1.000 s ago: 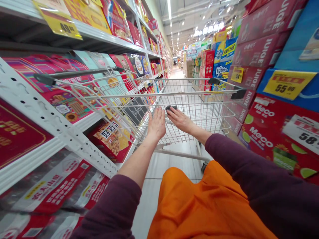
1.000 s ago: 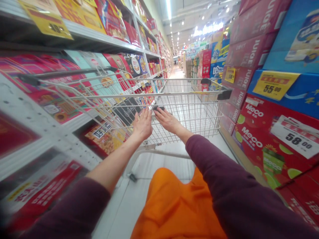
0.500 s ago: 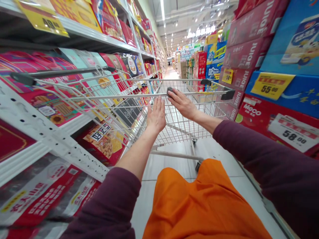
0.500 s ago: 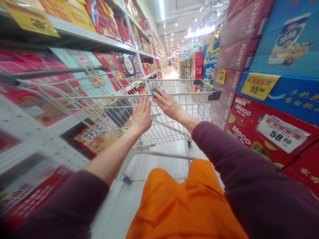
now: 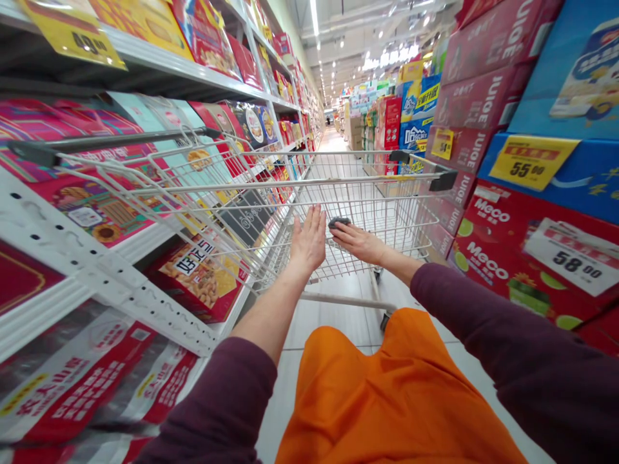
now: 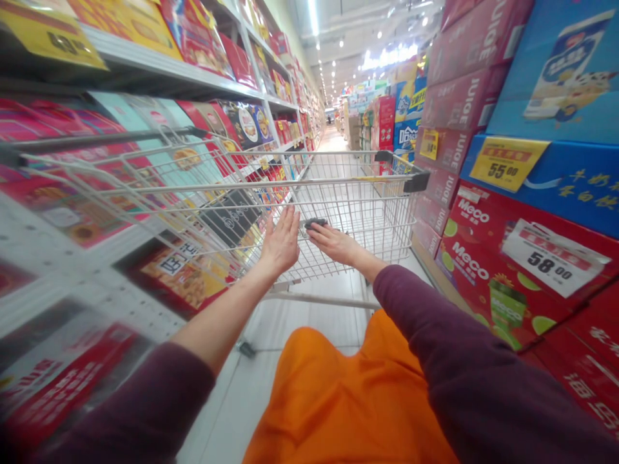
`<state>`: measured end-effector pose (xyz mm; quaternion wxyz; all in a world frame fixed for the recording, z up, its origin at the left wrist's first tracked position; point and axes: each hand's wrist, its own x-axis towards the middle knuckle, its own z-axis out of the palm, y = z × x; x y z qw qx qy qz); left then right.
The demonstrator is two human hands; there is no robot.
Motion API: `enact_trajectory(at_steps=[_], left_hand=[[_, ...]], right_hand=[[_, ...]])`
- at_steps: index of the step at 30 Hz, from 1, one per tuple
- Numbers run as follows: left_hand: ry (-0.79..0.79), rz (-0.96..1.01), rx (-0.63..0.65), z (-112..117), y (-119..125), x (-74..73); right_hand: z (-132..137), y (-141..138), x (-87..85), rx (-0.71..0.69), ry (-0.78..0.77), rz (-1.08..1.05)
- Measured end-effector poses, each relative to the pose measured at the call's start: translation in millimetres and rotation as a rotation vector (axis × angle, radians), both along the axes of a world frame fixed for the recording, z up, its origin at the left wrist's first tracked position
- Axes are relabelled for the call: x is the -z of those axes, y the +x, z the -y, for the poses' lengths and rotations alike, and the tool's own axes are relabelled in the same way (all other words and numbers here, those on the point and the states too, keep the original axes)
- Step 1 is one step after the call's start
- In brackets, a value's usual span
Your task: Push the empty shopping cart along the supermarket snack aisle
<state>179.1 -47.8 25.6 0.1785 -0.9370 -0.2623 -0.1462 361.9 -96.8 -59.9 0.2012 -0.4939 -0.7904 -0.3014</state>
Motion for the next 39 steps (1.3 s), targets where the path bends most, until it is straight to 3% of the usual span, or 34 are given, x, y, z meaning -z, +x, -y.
enact_trajectory(at_steps=[2, 7, 10, 13, 21, 25, 28, 34, 36, 39], left_hand=[[-0.001, -0.005, 0.019, 3, 4, -3.3], [0.016, 0.063, 0.064, 9, 25, -18.8], [0.025, 0.080, 0.096, 12, 39, -24.6], [0.020, 0.046, 0.112, 14, 46, -20.6], [0.019, -0.064, 0.056, 18, 43, 7.4], [0.014, -0.106, 0.098, 25, 46, 14.3], [0.013, -0.079, 0.141, 30, 54, 8.8], [0.040, 0.030, 0.178, 36, 84, -24.5], [0.053, 0.017, 0.175, 37, 91, -30.5], [0.072, -0.036, 0.162, 38, 96, -28.3]], right_hand=[[4, 4, -8.0, -0.006, 0.033, -0.053], [11, 29, -56.1, 0.102, 0.212, -0.271], [15, 42, -62.3, 0.141, 0.211, -0.287], [18, 46, -41.5, 0.160, 0.175, -0.275], [27, 42, 23.6, 0.171, 0.165, -0.222], [39, 44, 42.8, 0.167, 0.130, -0.193], [43, 51, 28.7, 0.168, 0.231, -0.182], [35, 79, -41.2, 0.282, 0.375, -0.345], [34, 86, -45.0, 0.296, 0.370, -0.362], [36, 90, -24.8, 0.320, 0.344, -0.370]])
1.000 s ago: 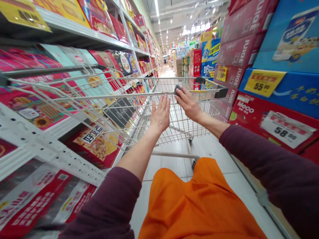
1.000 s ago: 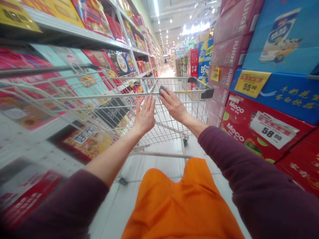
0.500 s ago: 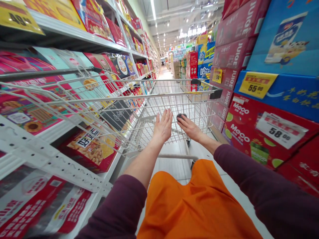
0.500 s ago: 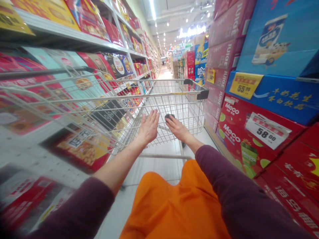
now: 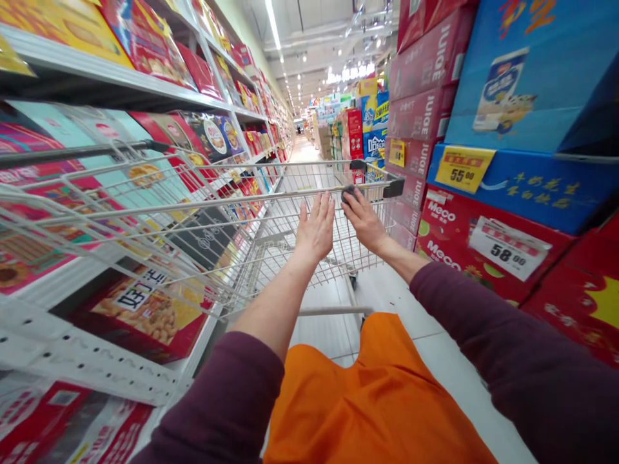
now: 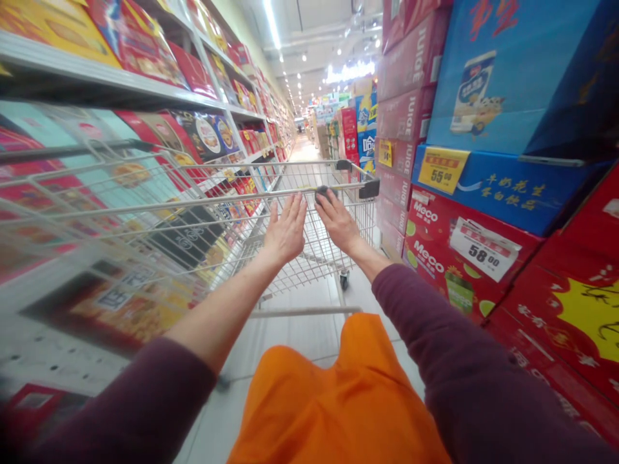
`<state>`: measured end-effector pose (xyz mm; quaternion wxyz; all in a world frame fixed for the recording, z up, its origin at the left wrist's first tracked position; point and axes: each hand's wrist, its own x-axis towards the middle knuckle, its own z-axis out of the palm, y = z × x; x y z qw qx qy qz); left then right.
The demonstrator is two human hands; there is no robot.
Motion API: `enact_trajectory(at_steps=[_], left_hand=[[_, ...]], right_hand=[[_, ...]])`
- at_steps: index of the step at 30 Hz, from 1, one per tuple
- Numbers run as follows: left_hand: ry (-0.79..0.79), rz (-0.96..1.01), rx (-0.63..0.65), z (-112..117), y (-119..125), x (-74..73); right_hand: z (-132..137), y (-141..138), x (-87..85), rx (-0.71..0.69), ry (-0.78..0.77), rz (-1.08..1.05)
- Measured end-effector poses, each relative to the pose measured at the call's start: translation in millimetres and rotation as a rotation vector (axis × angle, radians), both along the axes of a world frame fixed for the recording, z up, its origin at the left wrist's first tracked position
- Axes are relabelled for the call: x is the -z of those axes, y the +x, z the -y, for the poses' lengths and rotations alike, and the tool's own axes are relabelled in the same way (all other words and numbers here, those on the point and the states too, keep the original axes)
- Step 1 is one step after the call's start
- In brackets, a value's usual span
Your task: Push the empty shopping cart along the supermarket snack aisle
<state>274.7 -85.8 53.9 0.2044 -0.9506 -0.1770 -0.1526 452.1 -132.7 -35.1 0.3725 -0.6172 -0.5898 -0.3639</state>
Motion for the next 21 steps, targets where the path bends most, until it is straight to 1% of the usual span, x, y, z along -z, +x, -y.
enact_trajectory(at_steps=[5, 7, 9, 10, 12, 16, 18, 19, 21], left_hand=[[-0.007, -0.090, -0.060, 0, -5, 15.6], [-0.008, -0.088, -0.067, 0, -7, 18.6], [-0.008, -0.082, -0.066, 1, -8, 18.7], [-0.010, -0.083, -0.064, 1, -7, 18.0], [-0.013, -0.089, -0.051, 4, -5, 16.3], [-0.010, -0.076, 0.024, 14, 7, 15.0], [-0.008, -0.056, 0.060, 19, 13, 15.6], [-0.009, -0.048, 0.070, 20, 16, 16.1], [-0.015, -0.039, 0.067, 21, 19, 17.0]], right_hand=[[14, 0, 52.4, 0.036, -0.041, -0.029], [22, 1, 66.8, 0.034, -0.087, -0.033], [29, 3, 73.0, 0.037, -0.132, -0.027], [32, 4, 72.0, 0.043, -0.141, -0.020], [35, 10, 60.8, 0.065, -0.122, -0.006], [34, 26, 16.0, 0.126, -0.035, -0.064], [32, 33, -1.9, 0.180, -0.009, -0.115], [31, 35, -6.7, 0.206, -0.004, -0.134], [31, 37, -7.6, 0.246, -0.007, -0.156]])
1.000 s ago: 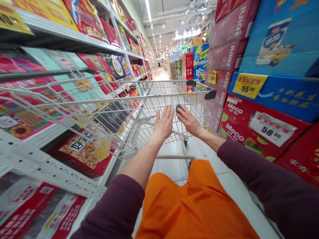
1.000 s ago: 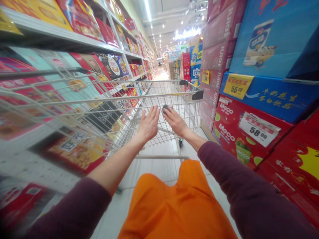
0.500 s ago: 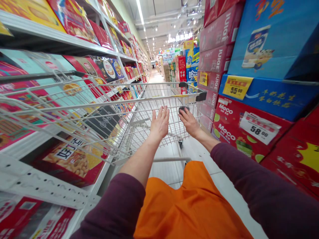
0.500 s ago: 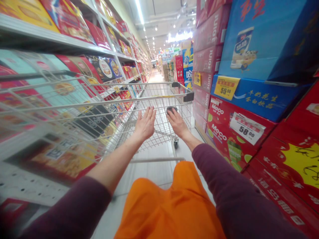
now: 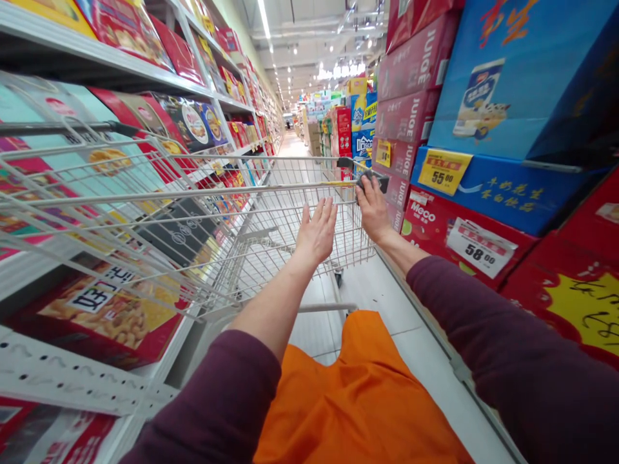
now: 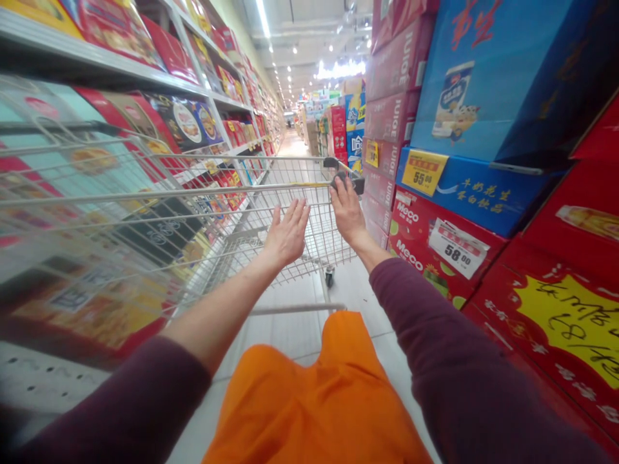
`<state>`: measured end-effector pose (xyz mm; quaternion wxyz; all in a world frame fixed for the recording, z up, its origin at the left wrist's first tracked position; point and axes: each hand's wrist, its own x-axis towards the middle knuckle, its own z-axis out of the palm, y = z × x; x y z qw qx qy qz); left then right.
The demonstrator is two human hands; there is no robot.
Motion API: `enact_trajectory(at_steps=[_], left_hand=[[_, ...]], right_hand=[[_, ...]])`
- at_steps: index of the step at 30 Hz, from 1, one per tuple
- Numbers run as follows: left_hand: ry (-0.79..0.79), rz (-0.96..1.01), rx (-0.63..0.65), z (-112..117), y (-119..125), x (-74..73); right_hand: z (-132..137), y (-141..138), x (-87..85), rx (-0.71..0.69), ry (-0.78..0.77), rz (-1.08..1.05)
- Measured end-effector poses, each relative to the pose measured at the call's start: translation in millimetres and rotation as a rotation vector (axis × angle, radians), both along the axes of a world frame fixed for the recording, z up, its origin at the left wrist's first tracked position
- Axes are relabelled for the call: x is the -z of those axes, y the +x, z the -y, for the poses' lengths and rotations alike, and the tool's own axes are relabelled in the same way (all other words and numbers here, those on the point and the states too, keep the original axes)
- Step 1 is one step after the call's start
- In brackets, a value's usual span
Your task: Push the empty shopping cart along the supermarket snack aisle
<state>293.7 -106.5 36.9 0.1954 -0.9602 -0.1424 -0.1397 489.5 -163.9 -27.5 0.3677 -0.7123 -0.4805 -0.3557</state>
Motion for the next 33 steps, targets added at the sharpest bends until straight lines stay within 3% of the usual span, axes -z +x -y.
enact_trajectory(at_steps=[6, 13, 16, 21, 24, 27, 30, 33], left_hand=[[-0.015, -0.039, -0.092, -9, -5, 4.1], [0.011, -0.047, -0.109, -13, -13, 9.9], [0.009, -0.029, -0.124, -16, -15, 4.4], [-0.005, 0.002, -0.161, -24, -16, -6.4], [-0.009, 0.008, -0.150, -25, -18, -4.9], [-0.012, 0.016, -0.139, -25, -19, 1.1], [-0.011, 0.028, -0.124, -24, -21, 6.8], [-0.018, 0.023, -0.110, -23, -22, 9.2]], right_hand=[[3, -6, 34.6, 0.061, -0.076, -0.041], [11, -20, 76.7, 0.052, -0.193, -0.088], [12, -19, 67.5, 0.045, -0.164, -0.088], [2, -4, 14.5, 0.088, 0.031, -0.074], [-5, 2, 3.2, 0.107, 0.082, -0.090], [-8, -1, 22.7, 0.053, 0.085, -0.097], [-7, -8, 59.3, -0.005, 0.054, -0.098], [-2, -15, 89.9, 0.021, 0.001, -0.088]])
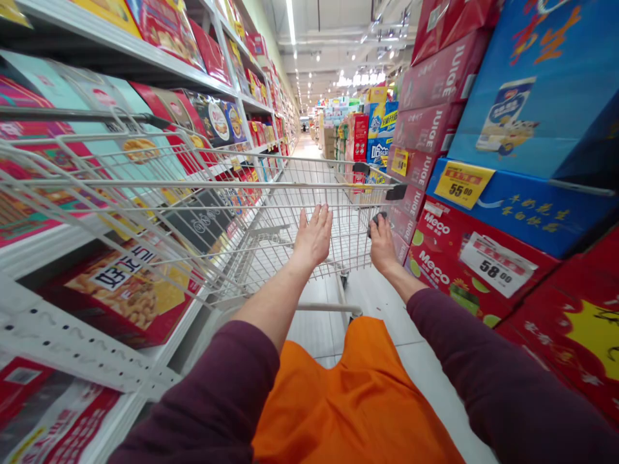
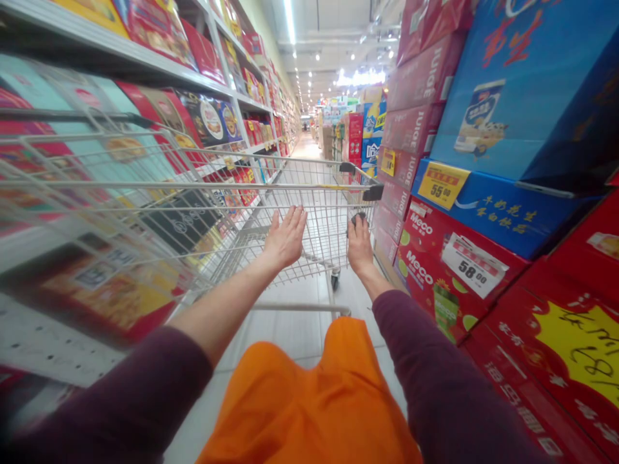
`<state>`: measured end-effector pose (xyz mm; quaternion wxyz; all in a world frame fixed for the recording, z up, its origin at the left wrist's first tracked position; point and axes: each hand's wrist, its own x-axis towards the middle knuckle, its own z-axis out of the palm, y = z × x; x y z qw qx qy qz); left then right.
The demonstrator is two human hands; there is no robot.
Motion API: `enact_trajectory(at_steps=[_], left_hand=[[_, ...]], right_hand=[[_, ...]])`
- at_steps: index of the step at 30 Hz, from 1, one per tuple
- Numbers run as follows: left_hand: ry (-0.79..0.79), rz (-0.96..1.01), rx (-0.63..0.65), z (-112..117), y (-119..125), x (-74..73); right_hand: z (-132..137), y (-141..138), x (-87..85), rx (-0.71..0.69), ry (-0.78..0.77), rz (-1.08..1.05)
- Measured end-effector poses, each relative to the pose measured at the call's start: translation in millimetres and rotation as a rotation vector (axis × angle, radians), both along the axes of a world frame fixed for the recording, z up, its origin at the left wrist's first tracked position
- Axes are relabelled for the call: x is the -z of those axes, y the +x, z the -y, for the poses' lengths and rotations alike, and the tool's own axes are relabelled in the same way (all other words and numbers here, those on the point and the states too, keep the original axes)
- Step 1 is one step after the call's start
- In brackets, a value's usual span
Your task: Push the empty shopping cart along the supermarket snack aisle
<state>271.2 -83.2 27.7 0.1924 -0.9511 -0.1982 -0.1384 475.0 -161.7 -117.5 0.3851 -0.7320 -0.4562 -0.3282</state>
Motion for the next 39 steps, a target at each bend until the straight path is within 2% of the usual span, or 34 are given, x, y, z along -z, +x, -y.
enact_trajectory(at_steps=[2, 3, 5, 9, 11, 12, 14, 18, 24, 27, 28, 30, 34, 36, 37, 39], left_hand=[[-0.020, -0.014, -0.001, -1, -2, -0.8], [-0.031, -0.013, -0.006, -2, -3, -1.8], [-0.047, 0.011, -0.017, -5, -5, -4.8], [-0.066, 0.040, -0.012, -12, -9, -10.3], [-0.077, 0.026, -0.016, -12, -10, -11.6], [-0.080, 0.020, -0.020, -12, -11, -11.7], [-0.078, 0.016, -0.025, -11, -14, -11.1], [-0.062, 0.019, -0.027, -14, -20, -7.0], [-0.057, 0.048, -0.038, -20, -27, 1.6], [-0.065, 0.054, -0.043, -22, -33, 3.1], [-0.069, 0.051, -0.049, -23, -35, 2.5], [-0.075, 0.055, -0.067, -26, -39, -0.3], [-0.071, 0.122, -0.091, -34, -45, -8.4], [-0.070, 0.131, -0.101, -38, -47, -10.5], [-0.069, 0.123, -0.106, -39, -49, -10.7], [-0.066, 0.098, -0.116, -39, -52, -9.5]], right_hand=[[4, -2, 5.4, 0.011, -0.001, 0.034], [5, -2, 1.9, 0.006, 0.012, 0.058], [5, 0, -16.9, -0.016, 0.044, 0.106], [-9, 3, -72.0, -0.057, 0.037, 0.154], [-18, 0, -87.4, -0.082, 0.026, 0.150], [-21, -2, -89.2, -0.097, 0.023, 0.137], [-25, -8, -82.0, -0.121, 0.012, 0.094], [-24, -14, -48.5, -0.115, -0.036, 0.022], [-14, -17, -2.1, -0.136, -0.038, 0.124], [-8, -22, 8.7, -0.153, -0.062, 0.149], [-8, -24, 5.8, -0.158, -0.075, 0.153], [-11, -28, -12.2, -0.184, -0.097, 0.164], [-29, -37, -76.3, -0.260, -0.109, 0.198], [-40, -41, -100.0, -0.272, -0.096, 0.207], [-45, -43, -105.7, -0.277, -0.086, 0.212], [-51, -45, -103.5, -0.294, -0.073, 0.220]])
